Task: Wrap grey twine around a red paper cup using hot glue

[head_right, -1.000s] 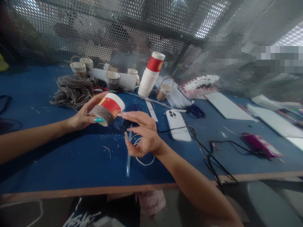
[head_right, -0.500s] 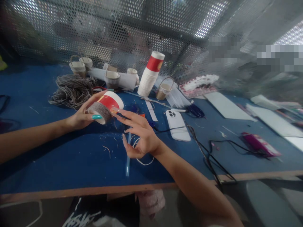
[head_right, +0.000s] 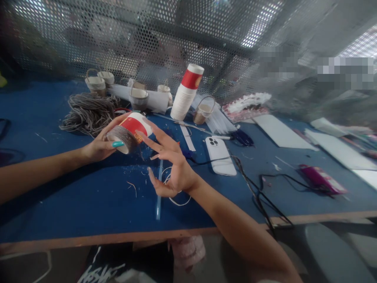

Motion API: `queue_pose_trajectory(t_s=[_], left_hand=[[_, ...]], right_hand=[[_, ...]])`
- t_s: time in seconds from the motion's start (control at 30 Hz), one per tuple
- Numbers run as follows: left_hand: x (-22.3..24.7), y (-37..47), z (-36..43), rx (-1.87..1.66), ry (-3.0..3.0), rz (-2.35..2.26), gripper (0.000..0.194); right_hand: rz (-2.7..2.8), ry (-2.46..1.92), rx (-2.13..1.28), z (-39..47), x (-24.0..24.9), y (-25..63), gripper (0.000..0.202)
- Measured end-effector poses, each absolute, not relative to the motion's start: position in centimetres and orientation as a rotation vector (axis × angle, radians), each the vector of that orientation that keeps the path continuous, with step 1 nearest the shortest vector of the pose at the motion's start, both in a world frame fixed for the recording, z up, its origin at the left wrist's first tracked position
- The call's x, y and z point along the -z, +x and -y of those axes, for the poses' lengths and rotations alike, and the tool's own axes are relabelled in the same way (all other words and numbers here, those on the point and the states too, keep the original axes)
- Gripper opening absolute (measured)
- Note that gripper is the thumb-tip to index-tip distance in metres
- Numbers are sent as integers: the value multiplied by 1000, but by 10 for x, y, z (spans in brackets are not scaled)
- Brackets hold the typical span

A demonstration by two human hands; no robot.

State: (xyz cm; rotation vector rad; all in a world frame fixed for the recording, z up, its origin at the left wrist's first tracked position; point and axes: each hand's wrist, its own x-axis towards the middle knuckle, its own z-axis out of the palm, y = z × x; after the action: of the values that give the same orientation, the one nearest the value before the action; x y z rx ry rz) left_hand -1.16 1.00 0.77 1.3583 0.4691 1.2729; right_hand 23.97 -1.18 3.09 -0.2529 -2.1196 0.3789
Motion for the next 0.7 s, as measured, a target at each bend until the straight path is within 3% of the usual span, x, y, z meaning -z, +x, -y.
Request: queue_pose_trajectory(t_s=[0.1,0.5,0.7], left_hand=[[-9,-11,-10,-1273,1369,-479,80],[-7,-12,-10,-1267,1360,-491,85],[-9,-12,-10,-1270,1346,-466,81]], right_hand=[[2014,-89,-401,18,-34,234,58],[2007,-127,-134,12,-36,238,67],[2097,-229,-314,16,-36,235,55]])
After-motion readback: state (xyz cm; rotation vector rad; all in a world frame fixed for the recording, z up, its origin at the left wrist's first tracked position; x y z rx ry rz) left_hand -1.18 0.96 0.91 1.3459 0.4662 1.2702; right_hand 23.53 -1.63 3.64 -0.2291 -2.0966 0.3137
